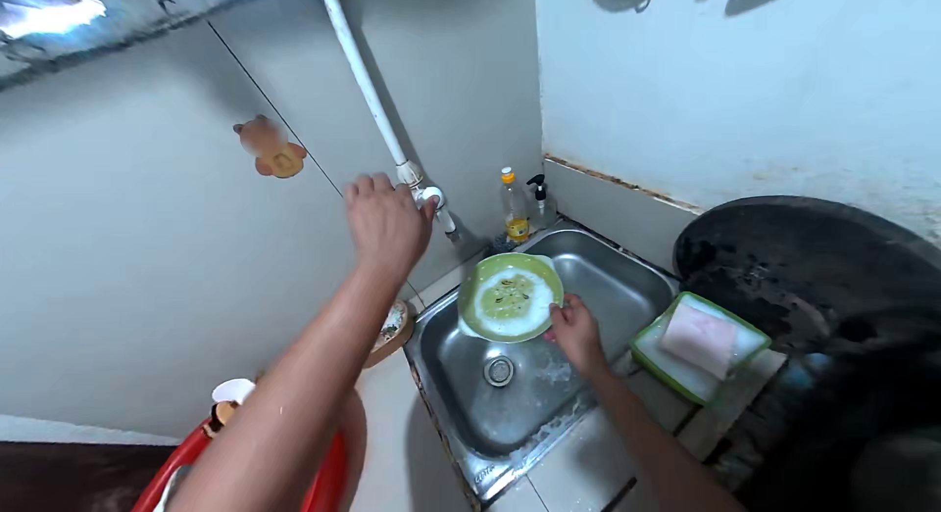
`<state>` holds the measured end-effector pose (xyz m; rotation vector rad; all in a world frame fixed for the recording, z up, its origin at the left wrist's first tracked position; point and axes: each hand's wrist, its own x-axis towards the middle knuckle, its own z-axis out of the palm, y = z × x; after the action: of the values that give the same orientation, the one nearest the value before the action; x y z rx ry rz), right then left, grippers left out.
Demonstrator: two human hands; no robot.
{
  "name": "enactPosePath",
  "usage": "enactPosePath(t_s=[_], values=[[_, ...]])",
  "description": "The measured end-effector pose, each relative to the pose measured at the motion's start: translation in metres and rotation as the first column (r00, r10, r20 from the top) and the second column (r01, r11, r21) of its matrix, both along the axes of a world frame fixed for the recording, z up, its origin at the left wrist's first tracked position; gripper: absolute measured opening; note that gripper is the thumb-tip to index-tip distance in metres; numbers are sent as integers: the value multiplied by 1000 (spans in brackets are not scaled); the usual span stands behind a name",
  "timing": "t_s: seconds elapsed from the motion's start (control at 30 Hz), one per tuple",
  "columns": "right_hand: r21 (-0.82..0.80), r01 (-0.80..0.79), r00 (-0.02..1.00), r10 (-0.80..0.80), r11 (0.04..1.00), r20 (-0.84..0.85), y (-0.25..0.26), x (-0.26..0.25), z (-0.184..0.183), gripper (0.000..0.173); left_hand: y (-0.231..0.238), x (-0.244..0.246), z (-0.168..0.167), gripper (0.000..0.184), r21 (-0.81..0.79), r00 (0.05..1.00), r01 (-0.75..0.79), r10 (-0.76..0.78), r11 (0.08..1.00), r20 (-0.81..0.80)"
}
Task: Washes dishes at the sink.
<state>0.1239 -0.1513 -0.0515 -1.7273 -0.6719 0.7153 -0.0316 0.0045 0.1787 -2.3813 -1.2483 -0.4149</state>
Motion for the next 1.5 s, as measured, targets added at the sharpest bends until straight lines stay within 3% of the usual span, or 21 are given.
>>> enactPosePath(t_s=[0.1, 0.2, 0.33, 0.4, 0.43, 0.47, 0.53, 0.63, 0.7, 0.77, 0.8, 0.9, 0.97, 1.07, 1.17, 1.23, 1.27, 1.33, 1.4, 1.5], values=[[-7, -41, 999, 41, 999, -25, 26, -15, 6, 40, 21, 18, 14, 66, -9, 948, -54, 49, 998, -314], [-20, -72, 997, 72, 997, -33, 41, -25, 11, 41, 19, 36, 17, 61, -6, 924, -50, 44, 999, -379], [-36, -111, 994, 111, 993, -5, 48, -33, 14, 43, 8, 49, 18, 50, -171, 961, -195, 154, 966, -229], [-58, -125, 992, 124, 990, -23, 49, -33, 14, 43, 11, 40, 14, 55, -389, 967, -185, 238, 902, 94], [-70, -132, 990, 129, 989, -48, 50, -33, 12, 42, 19, 29, 3, 61, -507, 899, -96, 293, 857, 324], [-80, -143, 987, 136, 986, -81, 52, -33, 8, 40, 30, 21, -17, 65, -588, 771, 31, 355, 808, 529], [-100, -175, 977, 160, 979, -141, 54, -31, -2, 39, 38, 21, -70, 60, -682, 493, 272, 510, 679, 705], [-101, -198, 977, 188, 975, -106, 55, -32, -19, 40, 40, 43, -126, 32, -718, 256, 618, 781, 321, 570], [-117, -206, 979, 206, 972, -12, 54, -31, -23, 43, 46, 55, -141, 28, -664, 199, 723, 863, 191, 464], [-150, -215, 971, 228, 965, 74, 55, -24, -20, 44, 53, 63, -149, 25, -668, 193, 717, 865, 198, 464], [-181, -228, 964, 248, 957, 99, 57, -19, -17, 44, 56, 65, -150, 24, -709, 234, 673, 849, 210, 473], [-228, -251, 947, 287, 941, 141, 62, -10, -12, 42, 55, 67, -146, 33, -817, 460, 562, 773, 129, 438], [-245, -259, 929, 310, 934, 200, 64, -9, -5, 42, 55, 69, -141, 42, -821, 543, 568, 728, 49, 418], [-270, -262, 878, 345, 927, 333, 64, -13, 13, 41, 56, 71, -137, 40, -836, 566, 547, 717, 42, 407], [-321, -264, 808, 390, 910, 441, 73, -13, 26, 39, 56, 68, -136, 36, -904, 646, 410, 662, 121, 381], [-354, -227, 741, 397, 907, 542, 82, -12, 34, 38, 60, 65, -142, 53, -941, 700, 246, 629, 233, 338], [-344, -206, 684, 386, 916, 619, 86, -13, 38, 37, 63, 63, -144, 66, -945, 696, 233, 640, 229, 327], [-264, -211, 548, 337, 941, 766, 92, -16, 44, 36, 61, 63, -148, 65, -935, 654, 281, 670, 218, 352], [-182, -287, 475, 304, 941, 826, 97, -18, 46, 35, 58, 62, -149, 40, -905, 567, 338, 711, 260, 416], [-65, -438, 579, 337, 897, 743, 110, -22, 39, 38, 52, 52, -147, 16, -819, 369, 452, 762, 354, 532]])
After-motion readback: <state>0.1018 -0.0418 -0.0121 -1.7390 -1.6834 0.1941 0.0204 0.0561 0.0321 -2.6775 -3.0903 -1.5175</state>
